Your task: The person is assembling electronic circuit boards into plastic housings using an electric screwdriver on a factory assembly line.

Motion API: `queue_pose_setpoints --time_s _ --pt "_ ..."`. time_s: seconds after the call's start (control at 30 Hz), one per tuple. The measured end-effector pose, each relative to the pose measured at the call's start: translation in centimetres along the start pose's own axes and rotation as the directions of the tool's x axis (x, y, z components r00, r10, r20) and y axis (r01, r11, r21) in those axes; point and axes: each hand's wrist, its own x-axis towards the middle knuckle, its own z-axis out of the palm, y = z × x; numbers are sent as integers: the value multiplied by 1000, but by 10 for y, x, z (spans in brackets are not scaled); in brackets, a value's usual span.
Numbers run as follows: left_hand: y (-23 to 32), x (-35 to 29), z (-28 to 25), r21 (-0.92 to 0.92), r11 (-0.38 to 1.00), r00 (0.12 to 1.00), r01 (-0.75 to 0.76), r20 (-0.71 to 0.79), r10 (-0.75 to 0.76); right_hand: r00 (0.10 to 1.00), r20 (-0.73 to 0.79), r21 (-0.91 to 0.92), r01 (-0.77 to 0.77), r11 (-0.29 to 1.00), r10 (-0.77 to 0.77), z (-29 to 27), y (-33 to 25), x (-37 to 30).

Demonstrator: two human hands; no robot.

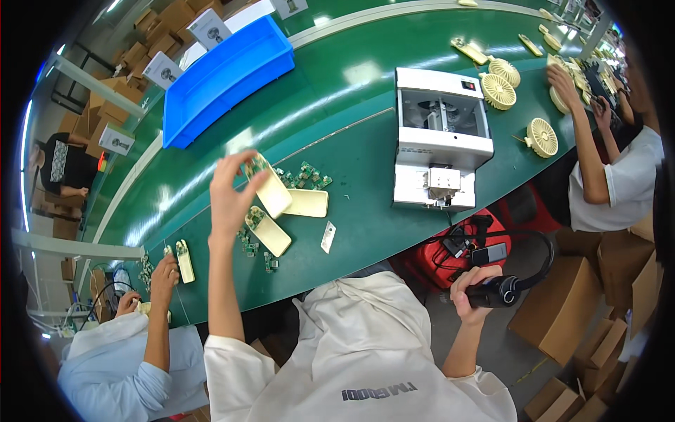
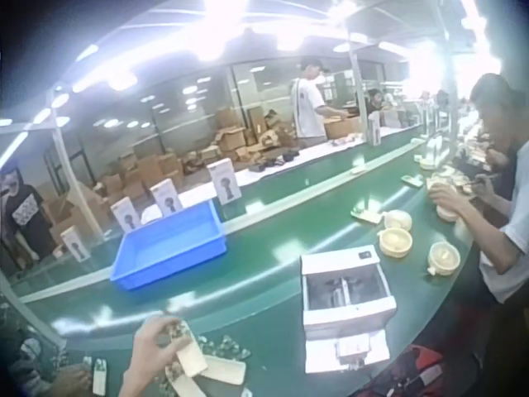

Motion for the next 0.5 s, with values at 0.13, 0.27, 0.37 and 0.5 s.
queue_pose_setpoints --time_s 0.13,0.27,0.37,0.5 --pt "-46 35 1 17 1000 1000 5 1 -5 999 -37 -20 14 1000 -14 13 -4 10" --pt "-92 61 15 7 1000 1000 10 25 -10 999 -44 -3 16 1000 -16 20 -2 15" --pt "-118 73 24 -8 1000 999 3 34 -3 998 -56 -6 4 1000 -4 25 -4 15" --pt "-147 88 23 111 986 991 -126 -28 130 997 -73 -44 -29 999 26 27 -9 12"
